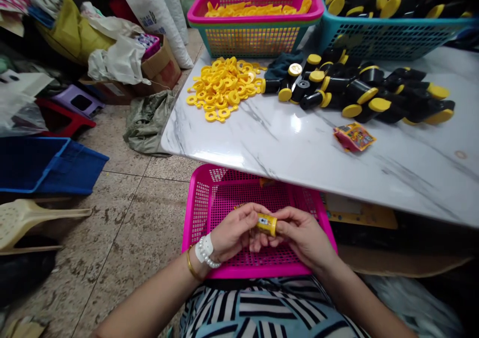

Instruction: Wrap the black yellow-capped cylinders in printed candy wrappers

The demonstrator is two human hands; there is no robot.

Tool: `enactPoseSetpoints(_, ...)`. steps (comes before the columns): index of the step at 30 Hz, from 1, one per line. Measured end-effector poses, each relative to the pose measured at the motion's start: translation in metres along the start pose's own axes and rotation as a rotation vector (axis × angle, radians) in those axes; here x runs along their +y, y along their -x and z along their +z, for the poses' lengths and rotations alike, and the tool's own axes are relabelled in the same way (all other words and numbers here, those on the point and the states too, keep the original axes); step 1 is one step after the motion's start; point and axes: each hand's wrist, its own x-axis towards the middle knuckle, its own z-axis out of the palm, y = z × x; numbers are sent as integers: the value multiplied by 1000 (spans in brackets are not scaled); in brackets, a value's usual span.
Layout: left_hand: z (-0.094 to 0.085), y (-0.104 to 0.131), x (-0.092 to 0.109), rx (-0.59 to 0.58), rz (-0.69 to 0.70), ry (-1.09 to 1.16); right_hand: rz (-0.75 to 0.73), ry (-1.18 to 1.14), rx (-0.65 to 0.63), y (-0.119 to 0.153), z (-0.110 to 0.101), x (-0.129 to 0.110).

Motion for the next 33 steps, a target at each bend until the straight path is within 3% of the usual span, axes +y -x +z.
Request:
enactPoseSetpoints(5, 10, -3, -5, 144, 7, -55, -226, 251, 21, 0, 4, -3)
enactPoseSetpoints(10, 12, -8, -7, 38, -55, -46, -668, 580, 132, 6, 9, -11)
enactPoseSetpoints(12, 8, -10, -4, 79, -67, -184, -834, 823, 86, 13, 8, -26)
enactPoseSetpoints(14, 3, -11, 3, 192, 11, -462, -990, 1094, 100, 22, 0, -55)
enactPoseSetpoints(16, -1, -10, 12, 291, 189, -810, -1134, 1299, 313, 28, -14, -95)
enactPoseSetpoints(18, 0, -8, 21, 314, 357, -1088, -1234, 1419, 647, 24, -35, -140)
enactPoseSetpoints(21, 6, -8, 29, 236, 447, -1211, -1181, 1549, 939, -7, -72, -202)
enactPoseSetpoints(24, 14, -10, 30, 173, 463, -1201, -879, 1704, 969, -45, -101, -235)
enactPoseSetpoints(26, 17, -12, 29, 168, 484, -1204, -722, 1746, 944, -60, -110, -242)
enactPoseSetpoints(30, 15, -10, 30, 210, 579, -1222, -774, 1704, 1013, -58, -113, -237)
enactPoseSetpoints(33, 10, -9, 33, 233, 589, -1219, -711, 1686, 1006, -54, -114, -233)
